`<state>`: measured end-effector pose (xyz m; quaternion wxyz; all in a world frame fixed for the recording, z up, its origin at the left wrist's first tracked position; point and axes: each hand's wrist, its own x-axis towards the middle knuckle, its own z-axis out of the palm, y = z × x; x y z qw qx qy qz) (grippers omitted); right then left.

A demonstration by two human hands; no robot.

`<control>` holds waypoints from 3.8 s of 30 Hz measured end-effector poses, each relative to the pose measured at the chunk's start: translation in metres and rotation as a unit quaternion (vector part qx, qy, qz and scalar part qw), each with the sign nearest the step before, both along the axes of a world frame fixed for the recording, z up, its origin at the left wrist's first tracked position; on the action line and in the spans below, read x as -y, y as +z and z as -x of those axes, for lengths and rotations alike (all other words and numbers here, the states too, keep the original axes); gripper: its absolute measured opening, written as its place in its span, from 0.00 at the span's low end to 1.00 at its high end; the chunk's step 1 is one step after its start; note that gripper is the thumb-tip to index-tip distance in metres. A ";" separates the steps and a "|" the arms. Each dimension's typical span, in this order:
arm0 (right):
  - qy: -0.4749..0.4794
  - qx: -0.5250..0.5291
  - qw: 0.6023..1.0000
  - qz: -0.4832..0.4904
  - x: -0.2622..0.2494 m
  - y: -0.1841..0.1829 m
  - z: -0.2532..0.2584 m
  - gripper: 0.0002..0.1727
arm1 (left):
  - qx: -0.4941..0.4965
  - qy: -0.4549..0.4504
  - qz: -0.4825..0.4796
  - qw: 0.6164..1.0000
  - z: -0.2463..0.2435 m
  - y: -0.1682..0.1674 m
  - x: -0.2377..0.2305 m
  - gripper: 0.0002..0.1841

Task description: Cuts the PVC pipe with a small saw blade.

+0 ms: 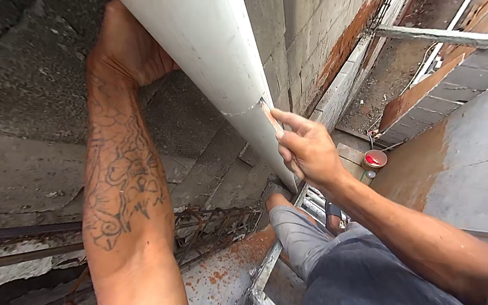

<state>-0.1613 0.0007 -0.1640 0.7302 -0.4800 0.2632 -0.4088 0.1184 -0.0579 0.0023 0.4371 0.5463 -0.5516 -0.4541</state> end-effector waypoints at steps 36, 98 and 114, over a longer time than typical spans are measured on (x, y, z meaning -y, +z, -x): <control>0.026 -0.035 0.999 0.016 0.016 -0.006 0.022 0.27 | -0.005 0.013 -0.008 1.000 -0.011 0.000 0.006 0.37; -0.104 0.024 0.993 0.060 -0.032 -0.013 -0.076 0.29 | -0.021 0.011 -0.007 1.000 -0.001 -0.003 0.002 0.40; -0.120 0.019 0.991 0.060 -0.039 -0.014 -0.088 0.29 | -0.028 0.005 -0.021 0.999 -0.005 -0.005 0.005 0.38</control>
